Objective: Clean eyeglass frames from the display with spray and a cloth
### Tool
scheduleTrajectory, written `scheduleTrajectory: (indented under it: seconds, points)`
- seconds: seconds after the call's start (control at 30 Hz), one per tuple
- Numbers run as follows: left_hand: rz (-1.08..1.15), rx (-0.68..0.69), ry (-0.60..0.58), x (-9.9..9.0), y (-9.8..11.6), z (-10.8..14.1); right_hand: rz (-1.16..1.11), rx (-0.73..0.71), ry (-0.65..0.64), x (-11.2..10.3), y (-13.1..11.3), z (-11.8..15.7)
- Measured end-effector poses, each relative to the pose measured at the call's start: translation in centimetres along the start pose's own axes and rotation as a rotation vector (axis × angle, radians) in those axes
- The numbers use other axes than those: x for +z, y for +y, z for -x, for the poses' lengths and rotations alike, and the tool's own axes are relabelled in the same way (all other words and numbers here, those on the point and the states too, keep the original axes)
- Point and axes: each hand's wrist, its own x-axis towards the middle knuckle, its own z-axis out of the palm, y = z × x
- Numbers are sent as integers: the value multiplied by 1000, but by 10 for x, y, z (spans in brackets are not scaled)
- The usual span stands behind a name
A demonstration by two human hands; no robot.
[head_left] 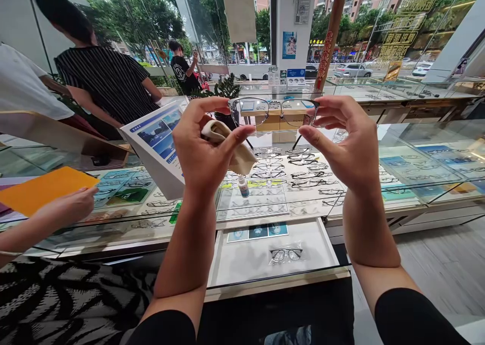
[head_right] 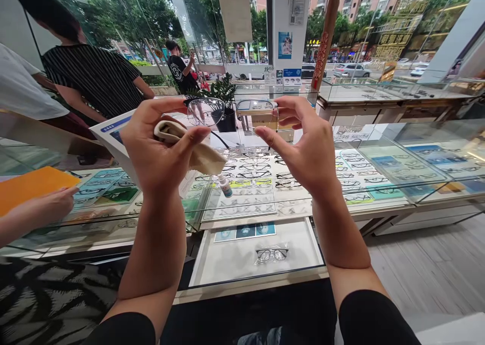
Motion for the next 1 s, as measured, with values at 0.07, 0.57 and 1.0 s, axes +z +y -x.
scheduleTrajectory:
  seconds: [0.07, 0.57, 1.0]
  points:
    - [16, -22, -6, 1, -3, 0, 33, -13, 13, 1, 0, 1]
    - [0, -49, -28, 1, 0, -2, 57, -13, 82, 2, -10, -2]
    - [-70, -71, 44, 14, 0, 4, 73, -4, 75, 4, -10, -4]
